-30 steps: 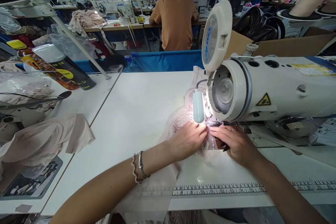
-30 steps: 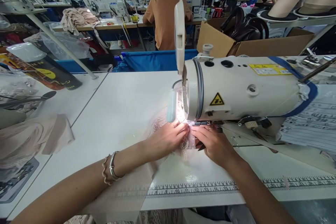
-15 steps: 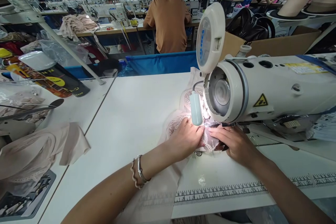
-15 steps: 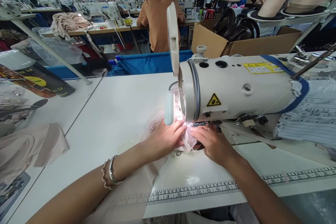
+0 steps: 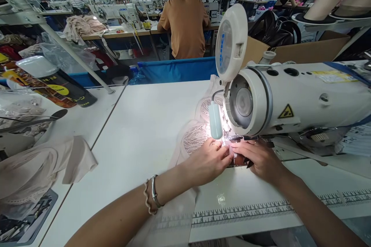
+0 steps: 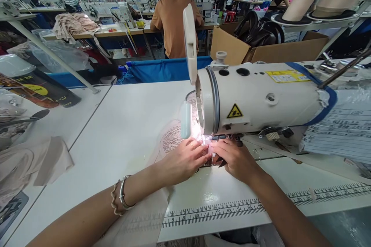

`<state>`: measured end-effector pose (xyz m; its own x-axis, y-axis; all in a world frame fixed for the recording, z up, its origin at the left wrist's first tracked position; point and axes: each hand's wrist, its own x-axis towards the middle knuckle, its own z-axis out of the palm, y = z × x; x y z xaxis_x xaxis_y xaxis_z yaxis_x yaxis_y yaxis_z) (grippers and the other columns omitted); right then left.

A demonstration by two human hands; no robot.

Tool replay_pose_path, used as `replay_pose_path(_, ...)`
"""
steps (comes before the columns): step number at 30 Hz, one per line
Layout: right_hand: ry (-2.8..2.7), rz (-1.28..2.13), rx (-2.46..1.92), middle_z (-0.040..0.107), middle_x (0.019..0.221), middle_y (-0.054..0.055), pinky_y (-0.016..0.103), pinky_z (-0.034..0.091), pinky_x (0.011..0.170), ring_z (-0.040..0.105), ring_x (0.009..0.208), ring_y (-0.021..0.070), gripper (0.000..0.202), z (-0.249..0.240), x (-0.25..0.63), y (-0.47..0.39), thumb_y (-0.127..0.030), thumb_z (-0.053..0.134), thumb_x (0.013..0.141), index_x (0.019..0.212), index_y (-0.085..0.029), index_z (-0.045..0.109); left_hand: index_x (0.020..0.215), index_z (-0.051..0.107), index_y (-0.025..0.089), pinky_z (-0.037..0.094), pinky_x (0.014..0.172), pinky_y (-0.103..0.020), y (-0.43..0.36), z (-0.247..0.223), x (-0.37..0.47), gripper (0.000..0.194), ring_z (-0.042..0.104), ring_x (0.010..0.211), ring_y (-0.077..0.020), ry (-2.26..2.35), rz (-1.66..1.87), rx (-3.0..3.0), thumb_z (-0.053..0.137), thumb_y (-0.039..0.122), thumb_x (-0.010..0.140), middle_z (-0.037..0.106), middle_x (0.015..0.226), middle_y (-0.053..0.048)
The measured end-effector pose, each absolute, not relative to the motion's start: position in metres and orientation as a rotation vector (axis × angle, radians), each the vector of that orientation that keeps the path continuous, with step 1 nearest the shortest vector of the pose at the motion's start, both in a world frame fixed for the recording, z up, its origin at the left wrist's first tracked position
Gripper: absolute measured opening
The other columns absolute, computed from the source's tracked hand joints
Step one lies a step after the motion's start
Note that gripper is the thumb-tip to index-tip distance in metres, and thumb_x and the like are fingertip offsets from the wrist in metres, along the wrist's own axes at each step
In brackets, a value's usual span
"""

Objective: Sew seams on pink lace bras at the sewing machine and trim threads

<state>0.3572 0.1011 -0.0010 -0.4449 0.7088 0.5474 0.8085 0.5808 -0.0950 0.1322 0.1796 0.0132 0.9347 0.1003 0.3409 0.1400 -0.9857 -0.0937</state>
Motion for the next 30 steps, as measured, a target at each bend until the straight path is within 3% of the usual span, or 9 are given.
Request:
replay_pose_path(4,-2.277,-0.251,-1.244,0.076,0.116,0.005,0.034,0.06,0.091,0.071,0.107,0.0193,0.061,-0.004,0.359,0.102,0.011,0.038,0.075,0.118,-0.02,0.068,0.11,0.067,0.007,0.048,0.085,-0.038,0.181,0.01,0.133,0.029,0.062,0.095,-0.0219,-0.14,-0.515,-2.961,0.039,0.006,0.1,0.068,0.105,-0.012)
replay_pose_path(7,-2.263,-0.233,-1.242,0.076,0.117,0.006,0.036,0.059,0.095,0.071,0.108,0.0202,0.061,-0.004,0.358,0.103,0.008,0.039,0.078,0.123,-0.021,0.068,0.116,0.063,0.005,0.048,0.086,-0.04,0.182,0.007,0.132,0.033,0.061,0.095,-0.0228,-0.157,-0.501,-2.988,0.035,0.004,0.099,0.068,0.105,-0.014)
replay_pose_path(9,-2.256,-0.195,-1.23,0.076,0.117,0.006,0.037,0.059,0.096,0.071,0.109,0.0207,0.059,-0.002,0.357,0.102,0.006,0.04,0.081,0.124,-0.022,0.068,0.12,0.06,0.006,0.048,0.086,-0.04,0.184,0.006,0.131,0.033,0.061,0.094,-0.0231,-0.208,-0.495,-3.022,0.036,0.004,0.098,0.068,0.107,-0.014)
replay_pose_path(12,-2.242,-0.178,-1.181,0.077,0.111,0.005,0.036,0.061,0.091,0.071,0.102,0.021,0.045,0.0,0.358,0.101,0.003,0.045,0.083,0.11,-0.023,0.07,0.118,0.061,0.01,0.046,0.088,-0.041,0.187,0.008,0.128,0.03,0.06,0.091,-0.0222,-0.271,-0.484,-3.09,0.039,0.004,0.097,0.067,0.104,-0.012)
replay_pose_path(18,-2.287,-0.164,-1.25,0.076,0.114,0.003,0.035,0.06,0.092,0.071,0.104,0.0198,0.062,0.0,0.359,0.1,0.01,0.037,0.066,0.109,-0.023,0.067,0.11,0.062,0.014,0.042,0.097,-0.043,0.2,0.012,0.128,0.031,0.061,0.089,-0.0198,-0.362,-0.416,-3.206,0.041,-0.002,0.092,0.066,0.098,-0.008)
replay_pose_path(24,-2.161,-0.215,-1.264,0.075,0.114,0.002,0.032,0.058,0.091,0.07,0.105,0.0184,0.065,-0.005,0.354,0.101,0.008,0.035,0.062,0.109,-0.024,0.067,0.119,0.063,0.018,0.04,0.1,-0.045,0.211,0.012,0.126,0.038,0.06,0.093,-0.0191,-0.408,-0.484,-3.236,0.032,0.006,0.102,0.068,0.108,-0.008)
replay_pose_path(30,-2.257,-0.264,-1.252,0.075,0.112,0.0,0.029,0.056,0.079,0.071,0.102,0.0183,0.06,0.002,0.355,0.1,0.011,0.034,0.064,0.104,-0.023,0.062,0.114,0.067,0.026,0.036,0.107,-0.044,0.219,0.014,0.126,0.029,0.06,0.097,-0.0192,-0.54,-0.451,-3.22,0.041,0.017,0.106,0.068,0.099,-0.001)
